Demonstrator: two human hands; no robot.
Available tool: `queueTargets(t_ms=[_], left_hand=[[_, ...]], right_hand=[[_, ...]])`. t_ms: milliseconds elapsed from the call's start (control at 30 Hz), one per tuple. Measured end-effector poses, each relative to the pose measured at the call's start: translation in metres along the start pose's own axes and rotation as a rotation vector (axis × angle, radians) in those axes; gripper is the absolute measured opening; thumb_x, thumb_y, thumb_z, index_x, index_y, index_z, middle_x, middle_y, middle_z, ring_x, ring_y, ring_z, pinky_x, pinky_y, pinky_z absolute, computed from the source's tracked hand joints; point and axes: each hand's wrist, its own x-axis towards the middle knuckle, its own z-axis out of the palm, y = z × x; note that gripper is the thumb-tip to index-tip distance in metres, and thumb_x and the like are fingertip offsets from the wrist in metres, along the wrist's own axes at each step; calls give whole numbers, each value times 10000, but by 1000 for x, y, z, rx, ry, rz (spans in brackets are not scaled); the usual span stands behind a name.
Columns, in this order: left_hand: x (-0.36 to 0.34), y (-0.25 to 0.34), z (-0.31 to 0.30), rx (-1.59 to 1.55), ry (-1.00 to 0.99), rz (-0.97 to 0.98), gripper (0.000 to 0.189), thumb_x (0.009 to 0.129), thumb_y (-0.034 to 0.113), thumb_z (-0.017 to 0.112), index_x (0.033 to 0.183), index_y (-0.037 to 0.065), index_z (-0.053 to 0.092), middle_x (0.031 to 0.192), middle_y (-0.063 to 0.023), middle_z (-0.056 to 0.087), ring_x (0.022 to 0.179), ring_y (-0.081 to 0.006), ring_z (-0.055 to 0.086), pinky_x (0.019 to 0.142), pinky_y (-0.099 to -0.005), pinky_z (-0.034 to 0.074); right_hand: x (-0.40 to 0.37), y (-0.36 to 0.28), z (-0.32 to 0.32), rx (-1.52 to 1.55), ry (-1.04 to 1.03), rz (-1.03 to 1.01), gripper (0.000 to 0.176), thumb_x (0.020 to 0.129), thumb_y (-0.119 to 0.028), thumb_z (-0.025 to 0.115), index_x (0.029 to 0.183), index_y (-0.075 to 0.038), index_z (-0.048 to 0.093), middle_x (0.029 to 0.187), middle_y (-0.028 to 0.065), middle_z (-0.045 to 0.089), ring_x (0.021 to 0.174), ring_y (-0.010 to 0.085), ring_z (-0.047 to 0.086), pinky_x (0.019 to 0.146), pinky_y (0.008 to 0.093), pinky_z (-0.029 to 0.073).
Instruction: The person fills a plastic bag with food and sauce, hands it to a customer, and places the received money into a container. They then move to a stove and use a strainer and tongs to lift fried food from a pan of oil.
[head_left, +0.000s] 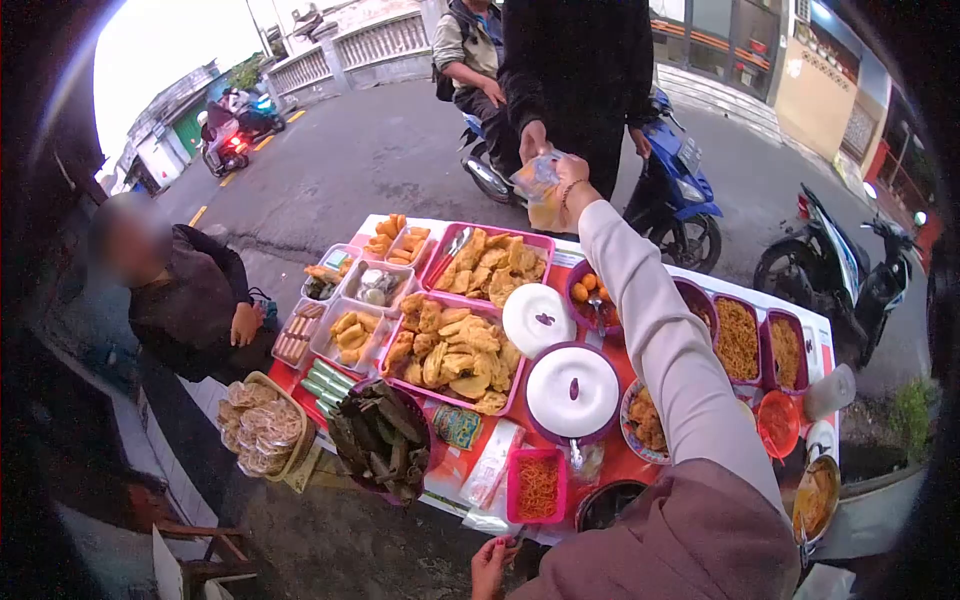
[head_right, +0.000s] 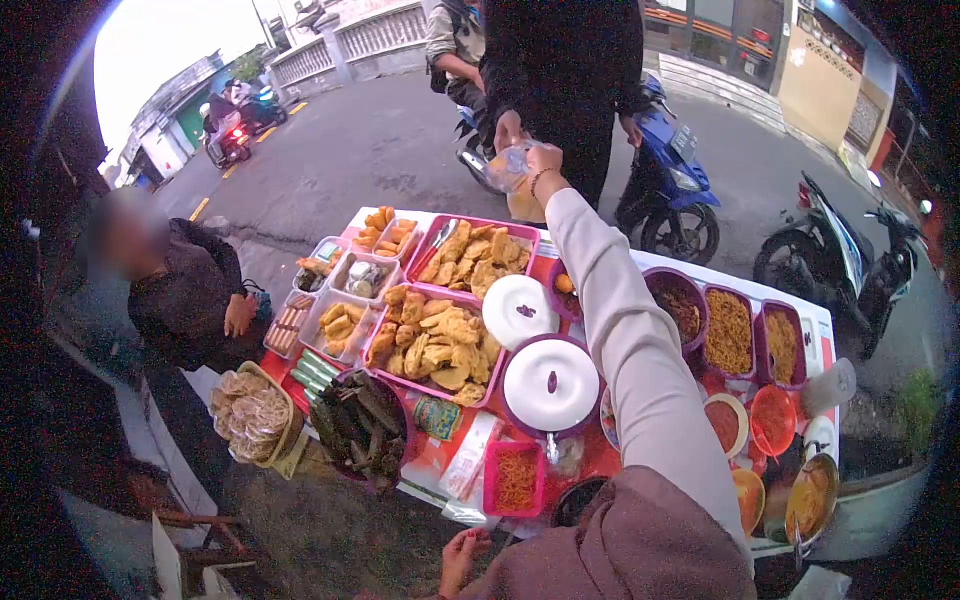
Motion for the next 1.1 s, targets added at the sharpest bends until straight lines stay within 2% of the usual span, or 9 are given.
queueTargets(t_ms=[133, 300, 367, 467, 533, 700, 800, 967, 1100], left_hand=[[-7, 1, 10, -99, 17, -39, 319, 907, 283, 535, 1132, 65, 598, 1062, -152, 623, 978, -224, 581, 888, -370, 428], [14, -20, -1, -42, 64, -80, 289, 933, 199, 511, 1101, -27, 575, 1002, -95, 631, 852, -143, 617, 752, -250, 497], [15, -6, 9, 29, 23, -59, 292, 932, 203, 513, 1106, -22, 580, 1009, -93, 631, 856, -139, 614, 758, -250, 493], [26, 9, 21, 356, -178, 41, 318, 934, 248, 501, 1112, -1, 586, 963, -61, 630, 843, -116, 579, 745, -245, 462], [34, 9, 33, 363, -337, 49, 307, 941, 250, 468, 1083, 1, 577, 845, -20, 581, 769, -100, 519, 692, -241, 429], [49, -19, 76, 325, -620, -141, 528, 926, 251, 506, 1358, 35, 292, 1215, -86, 490, 1061, -165, 493, 900, -288, 391], [57, -36, 88, 496, -682, -13, 601, 893, 208, 550, 1383, 44, 242, 1291, -102, 443, 1157, -187, 443, 965, -302, 348], [75, -44, 82, 323, -780, -161, 607, 720, -15, 483, 1306, 35, 333, 1208, -91, 482, 1097, -206, 484, 923, -286, 392], [54, -23, 75, 176, -745, -257, 594, 687, -43, 449, 1269, 55, 381, 1158, -74, 495, 1008, -194, 510, 838, -287, 443]], right_hand=[[-3, 5, 22, -155, 63, -180, 173, 680, 38, 521, 774, 30, 667, 729, 83, 640, 664, 175, 616, 582, 328, 492], [-9, -4, 16, -464, -74, -413, 177, 766, -14, 525, 877, 19, 659, 859, 115, 657, 762, 225, 637, 627, 331, 518], [-21, -18, 12, -671, 311, -146, 142, 795, -93, 574, 884, -12, 649, 878, 97, 651, 781, 195, 624, 640, 331, 507], [-107, -85, -20, -172, -318, 106, 254, 827, -172, 599, 1058, -72, 561, 909, 43, 602, 771, 174, 582, 683, 326, 484], [-163, -128, -51, -519, -390, 169, 289, 821, -174, 609, 1092, -90, 556, 910, 29, 596, 773, 128, 564, 675, 273, 468], [-343, -237, -182, -851, -1091, 281, 320, 823, -119, 564, 1126, -21, 540, 948, 27, 609, 864, 128, 551, 777, 253, 442], [-454, -287, -259, -1297, -1150, 266, 259, 831, -148, 557, 1044, -9, 604, 847, 44, 623, 730, 144, 589, 667, 306, 487], [-626, -223, -415, -1511, -292, 1042, 402, 796, -341, 613, 1038, -21, 603, 724, 69, 628, 578, 144, 612, 487, 285, 487], [-687, -117, -411, -1250, 583, 703, 362, 796, -308, 594, 1050, -50, 598, 707, 123, 626, 575, 192, 633, 490, 337, 507]])
